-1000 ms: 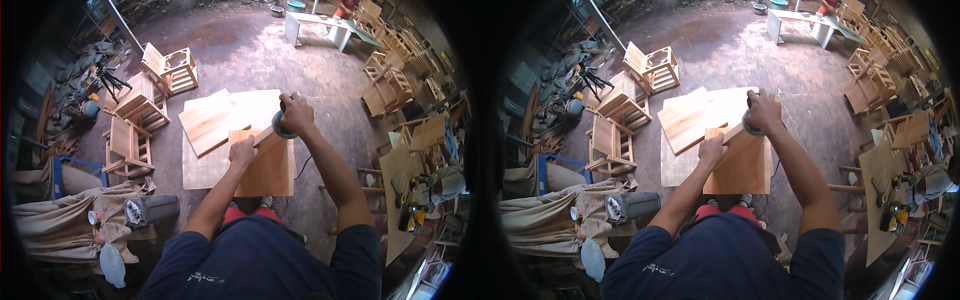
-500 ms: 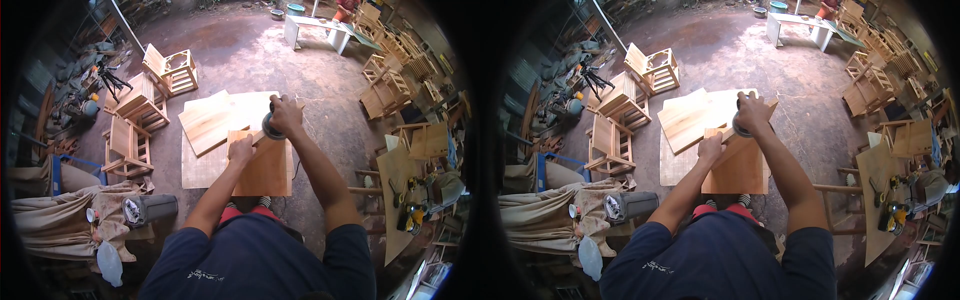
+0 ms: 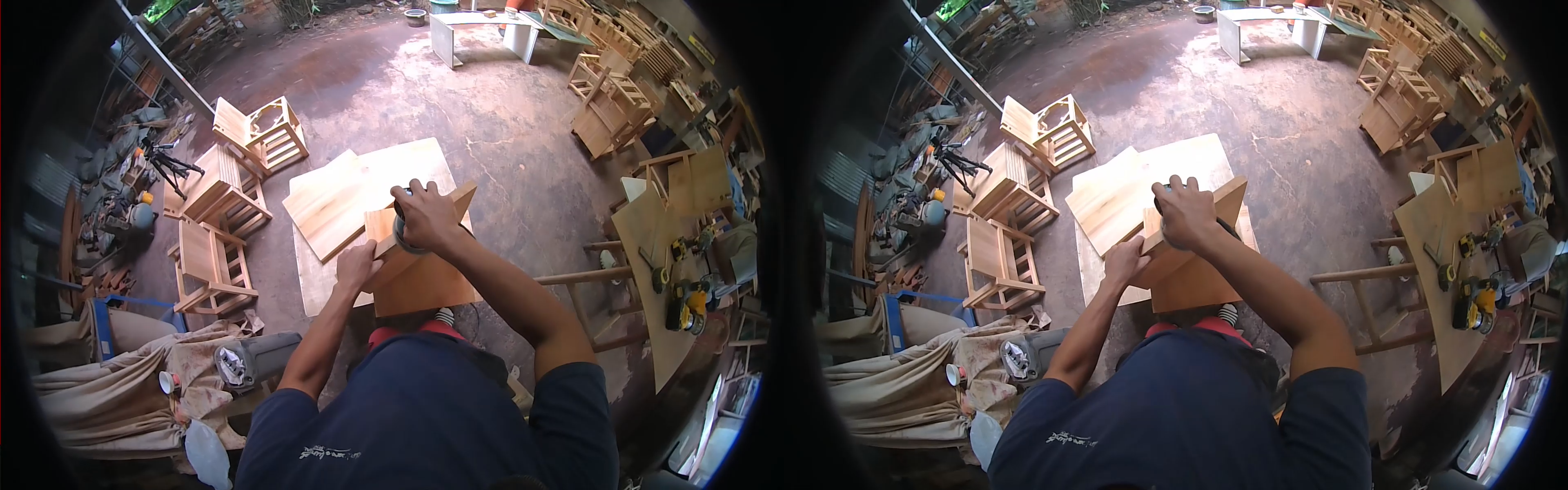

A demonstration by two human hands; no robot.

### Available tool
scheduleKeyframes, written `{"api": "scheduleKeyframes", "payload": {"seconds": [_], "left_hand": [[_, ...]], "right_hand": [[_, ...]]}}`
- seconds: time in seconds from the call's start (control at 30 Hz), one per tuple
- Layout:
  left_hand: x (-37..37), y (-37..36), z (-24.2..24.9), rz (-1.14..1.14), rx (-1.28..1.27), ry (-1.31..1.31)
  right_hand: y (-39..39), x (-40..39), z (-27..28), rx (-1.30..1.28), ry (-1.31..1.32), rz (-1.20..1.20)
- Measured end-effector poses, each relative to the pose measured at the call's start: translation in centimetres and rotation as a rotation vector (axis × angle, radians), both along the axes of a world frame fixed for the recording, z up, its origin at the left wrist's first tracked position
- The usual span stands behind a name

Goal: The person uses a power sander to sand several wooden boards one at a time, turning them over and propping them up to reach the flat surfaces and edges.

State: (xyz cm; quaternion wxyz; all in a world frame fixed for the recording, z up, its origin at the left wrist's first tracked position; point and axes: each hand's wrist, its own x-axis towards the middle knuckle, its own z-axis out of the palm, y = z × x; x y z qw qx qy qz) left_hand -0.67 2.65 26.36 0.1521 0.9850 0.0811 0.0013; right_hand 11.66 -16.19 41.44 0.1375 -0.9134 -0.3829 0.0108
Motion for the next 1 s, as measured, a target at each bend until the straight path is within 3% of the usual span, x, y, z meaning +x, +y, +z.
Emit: {"api": "scheduleKeyframes", "payload": {"seconds": [0.23, 0.57, 0.8, 1.0], "left_hand": [[4.0, -2.0, 0.0, 0.031, -0.009, 0.048], [3.8, -3.0, 1.1, 0.06, -0.039, 0.062], [3.7, -3.2, 1.0, 0.063, -0.058, 0.042], [3.4, -3.8, 1.9, 0.078, -0.043, 0.082]], "right_hand": [[-1.0, 4.1, 1.0, -0.099, 0.002, -0.176], [-4.6, 10.5, 0.2, -0.131, -0.072, -0.382], [-6.3, 13.6, -0.6, -0.162, -0.108, -0.459], [-5.3, 11.5, -1.1, -0.094, -0.129, -0.371]]}}
